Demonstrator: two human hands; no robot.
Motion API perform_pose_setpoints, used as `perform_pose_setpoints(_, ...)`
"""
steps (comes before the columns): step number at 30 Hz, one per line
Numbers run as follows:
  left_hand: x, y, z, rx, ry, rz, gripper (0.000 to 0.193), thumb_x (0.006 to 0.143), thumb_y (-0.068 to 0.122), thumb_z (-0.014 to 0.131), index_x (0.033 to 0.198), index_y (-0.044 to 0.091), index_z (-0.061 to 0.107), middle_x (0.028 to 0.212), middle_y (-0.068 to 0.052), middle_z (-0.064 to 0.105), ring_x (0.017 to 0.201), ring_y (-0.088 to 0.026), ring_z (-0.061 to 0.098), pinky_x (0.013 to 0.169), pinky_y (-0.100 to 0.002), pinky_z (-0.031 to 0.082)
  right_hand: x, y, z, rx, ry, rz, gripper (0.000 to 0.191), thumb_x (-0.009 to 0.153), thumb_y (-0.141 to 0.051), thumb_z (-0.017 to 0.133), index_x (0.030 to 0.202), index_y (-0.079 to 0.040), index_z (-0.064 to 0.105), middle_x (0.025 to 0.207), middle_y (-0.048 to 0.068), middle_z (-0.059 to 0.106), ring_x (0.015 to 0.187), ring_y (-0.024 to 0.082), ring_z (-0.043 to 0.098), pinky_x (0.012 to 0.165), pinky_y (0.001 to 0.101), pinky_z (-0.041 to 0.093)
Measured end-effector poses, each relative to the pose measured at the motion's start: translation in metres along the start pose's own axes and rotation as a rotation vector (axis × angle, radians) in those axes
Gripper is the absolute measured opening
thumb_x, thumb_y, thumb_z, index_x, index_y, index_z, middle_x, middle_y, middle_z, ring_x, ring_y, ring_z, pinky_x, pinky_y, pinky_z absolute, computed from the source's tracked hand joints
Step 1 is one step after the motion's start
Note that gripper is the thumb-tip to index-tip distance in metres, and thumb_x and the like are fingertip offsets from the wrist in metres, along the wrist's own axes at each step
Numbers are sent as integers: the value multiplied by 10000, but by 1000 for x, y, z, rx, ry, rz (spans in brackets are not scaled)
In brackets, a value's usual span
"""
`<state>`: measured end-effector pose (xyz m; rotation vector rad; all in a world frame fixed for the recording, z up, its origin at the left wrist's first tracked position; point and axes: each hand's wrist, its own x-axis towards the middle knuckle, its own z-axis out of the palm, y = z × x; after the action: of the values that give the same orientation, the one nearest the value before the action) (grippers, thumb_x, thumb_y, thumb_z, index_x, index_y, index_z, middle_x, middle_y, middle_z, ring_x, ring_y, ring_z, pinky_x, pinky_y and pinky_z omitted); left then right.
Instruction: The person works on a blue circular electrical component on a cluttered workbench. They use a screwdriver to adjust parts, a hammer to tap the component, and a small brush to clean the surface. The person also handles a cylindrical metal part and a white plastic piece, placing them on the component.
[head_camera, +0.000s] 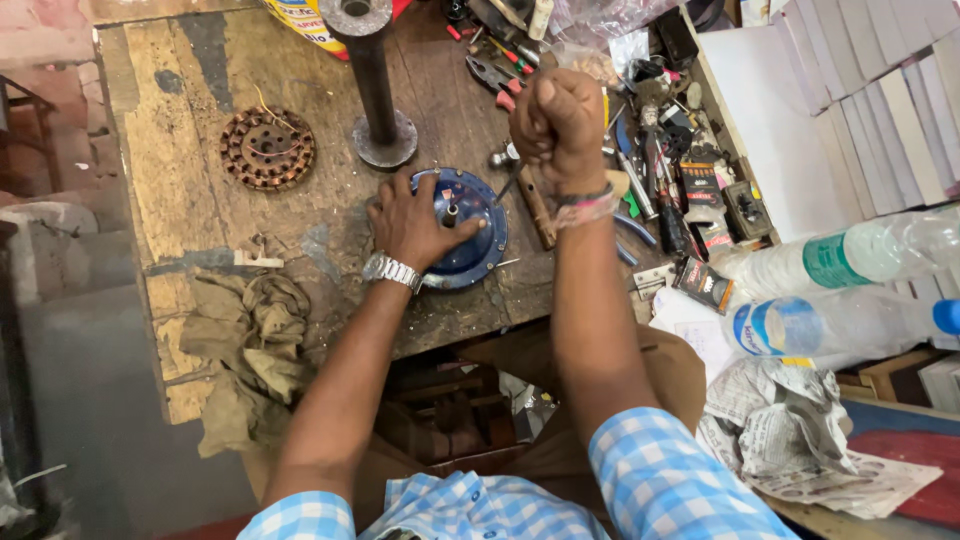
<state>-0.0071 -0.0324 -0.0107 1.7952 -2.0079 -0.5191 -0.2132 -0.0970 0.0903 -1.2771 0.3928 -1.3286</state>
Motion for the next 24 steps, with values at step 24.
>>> perform_pose_setpoints(24,-5,15,-21,351,-227,-192,1095,777,875,619,1470,37,490,1448,-261,503,1328,-431,469,1071,-649,287,-82,-57,23,-170,533,-322,363,1086,-236,625,815,-70,449,607,15,427,470,104,367,431,286,322)
